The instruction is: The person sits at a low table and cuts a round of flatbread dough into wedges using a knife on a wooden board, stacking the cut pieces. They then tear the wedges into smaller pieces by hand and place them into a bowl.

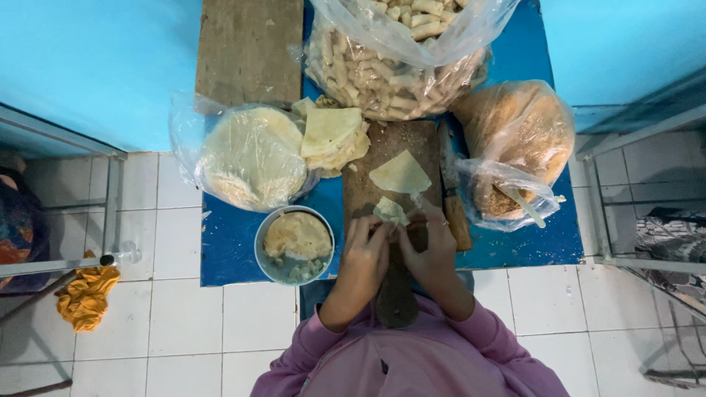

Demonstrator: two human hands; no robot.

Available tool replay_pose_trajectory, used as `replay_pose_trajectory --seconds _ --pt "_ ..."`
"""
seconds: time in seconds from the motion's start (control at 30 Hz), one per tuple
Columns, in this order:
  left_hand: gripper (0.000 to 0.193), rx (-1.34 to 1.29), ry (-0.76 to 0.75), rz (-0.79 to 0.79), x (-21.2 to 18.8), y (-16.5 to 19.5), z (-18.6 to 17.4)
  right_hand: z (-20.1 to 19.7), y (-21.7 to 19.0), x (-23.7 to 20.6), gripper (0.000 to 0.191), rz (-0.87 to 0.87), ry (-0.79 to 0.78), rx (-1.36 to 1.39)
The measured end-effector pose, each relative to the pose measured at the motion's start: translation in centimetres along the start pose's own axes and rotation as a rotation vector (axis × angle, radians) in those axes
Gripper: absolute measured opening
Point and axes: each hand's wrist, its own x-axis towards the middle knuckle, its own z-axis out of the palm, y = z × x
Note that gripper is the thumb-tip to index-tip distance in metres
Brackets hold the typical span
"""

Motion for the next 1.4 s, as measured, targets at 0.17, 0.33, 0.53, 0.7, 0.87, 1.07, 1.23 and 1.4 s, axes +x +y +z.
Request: replay_pose_trajectory --seconds 0.17,0.33,0.53,0.7,0.87,1.07,1.23,1.4 --pt "0.035 -0.017 -0.011 0.002 0.0 -0.1 -0.1 0.7 0.8 -0.4 0.059 -0.283 0.049 -0.065" --pt "0.030 -0.050 0.004 0.002 0.0 -0.5 0.0 0.7 1.6 -0.7 0.057 -0.369 -0.045 -0.047" --pt "0.029 -0.032 0.020 -0.012 -0.3 -1.0 0.2 -0.5 0.8 -0.3 0.055 -0.377 -0.191 -0.057" --pt "0.029 -0.017 0.018 0.004 -0.3 -0.9 0.0 -2.6 0.3 1.1 0.055 -0.315 -0.315 -0.015" --pt "0.029 -0.067 -0.009 0.026 0.0 -0.5 -0.9 -3.5 0.9 2.4 0.050 -0.425 -0.383 -0.063" --pt "0.029 -0.080 -0.043 0.064 0.2 -0.6 -1.3 -2.4 0.7 2.8 0.041 -0.340 -0.257 -0.027" --pt "0.029 -0.030 0.003 0.074 0.1 -1.1 -0.5 -2.9 0.4 3.1 0.049 -0.340 -0.380 0.006" --pt "0.025 -0.017 -0.016 0.008 0.2 -1.6 -0.1 -2.3 0.5 3.4 0.034 -0.242 -0.331 -0.010"
